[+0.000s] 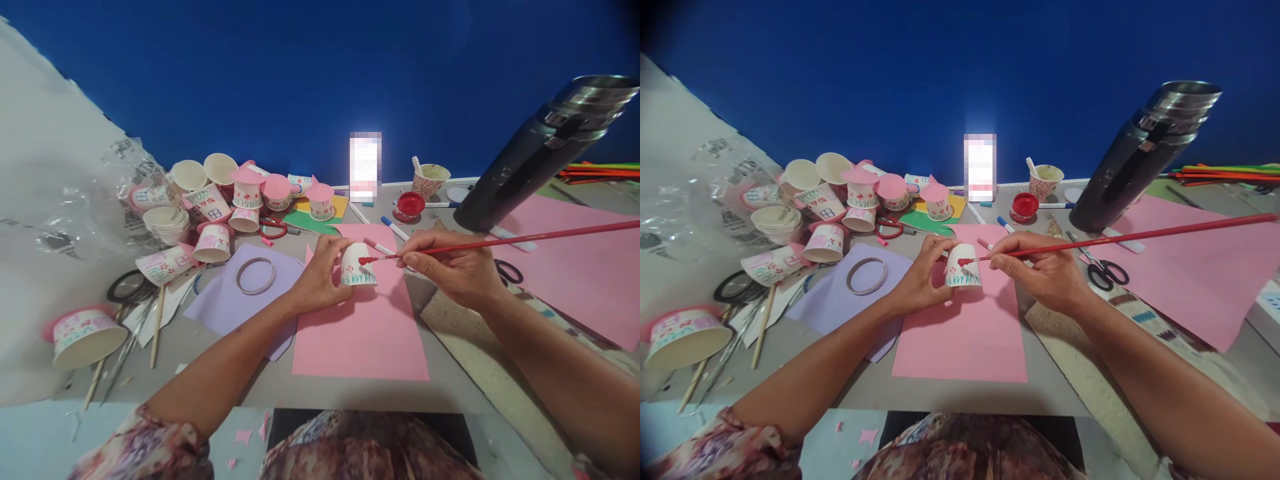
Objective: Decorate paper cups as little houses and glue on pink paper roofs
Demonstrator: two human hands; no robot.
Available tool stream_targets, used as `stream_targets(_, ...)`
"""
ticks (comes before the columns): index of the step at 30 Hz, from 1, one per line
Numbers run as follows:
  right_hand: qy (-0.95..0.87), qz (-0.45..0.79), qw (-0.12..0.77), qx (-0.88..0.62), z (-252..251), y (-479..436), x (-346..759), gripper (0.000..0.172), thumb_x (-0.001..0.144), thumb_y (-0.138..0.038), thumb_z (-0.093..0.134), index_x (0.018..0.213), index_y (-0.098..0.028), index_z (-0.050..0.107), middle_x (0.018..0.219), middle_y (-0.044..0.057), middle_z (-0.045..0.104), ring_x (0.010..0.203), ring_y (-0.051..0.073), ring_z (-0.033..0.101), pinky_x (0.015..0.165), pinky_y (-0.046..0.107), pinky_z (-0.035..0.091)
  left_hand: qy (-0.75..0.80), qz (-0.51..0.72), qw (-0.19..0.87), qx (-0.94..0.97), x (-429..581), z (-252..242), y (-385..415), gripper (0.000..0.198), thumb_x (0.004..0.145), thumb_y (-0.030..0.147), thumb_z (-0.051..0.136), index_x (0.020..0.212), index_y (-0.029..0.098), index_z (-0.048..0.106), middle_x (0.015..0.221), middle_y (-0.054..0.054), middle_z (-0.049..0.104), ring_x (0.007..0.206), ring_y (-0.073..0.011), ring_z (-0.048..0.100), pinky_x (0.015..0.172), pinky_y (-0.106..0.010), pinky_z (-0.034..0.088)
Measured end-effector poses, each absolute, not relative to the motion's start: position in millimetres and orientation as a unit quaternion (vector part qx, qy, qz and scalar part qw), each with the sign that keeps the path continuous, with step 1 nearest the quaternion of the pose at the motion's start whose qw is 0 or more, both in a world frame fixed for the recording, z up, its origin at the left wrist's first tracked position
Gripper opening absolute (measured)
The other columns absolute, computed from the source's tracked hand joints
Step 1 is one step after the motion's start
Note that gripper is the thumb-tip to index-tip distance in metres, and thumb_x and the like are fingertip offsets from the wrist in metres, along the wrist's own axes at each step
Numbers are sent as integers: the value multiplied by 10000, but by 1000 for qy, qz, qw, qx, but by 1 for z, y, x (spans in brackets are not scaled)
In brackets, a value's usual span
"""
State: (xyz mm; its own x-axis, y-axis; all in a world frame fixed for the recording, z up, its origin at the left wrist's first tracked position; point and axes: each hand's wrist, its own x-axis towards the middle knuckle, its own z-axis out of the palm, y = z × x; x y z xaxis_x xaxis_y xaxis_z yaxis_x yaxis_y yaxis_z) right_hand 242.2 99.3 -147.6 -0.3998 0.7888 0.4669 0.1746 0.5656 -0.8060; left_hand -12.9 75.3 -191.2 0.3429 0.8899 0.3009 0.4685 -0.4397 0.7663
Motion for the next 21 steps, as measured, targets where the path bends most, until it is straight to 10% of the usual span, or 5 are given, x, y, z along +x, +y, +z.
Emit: stream_targets(21, -734, 337, 462, -366, -150, 98, 232, 234, 923, -352, 736, 726, -228, 761, 705, 19, 766, 614, 158, 644, 547, 279, 486, 443, 346, 297, 772, -8, -186, 71, 657, 722, 239, 759, 1329, 261, 509, 1229, -92, 492, 1221, -298, 500, 1032, -481, 539)
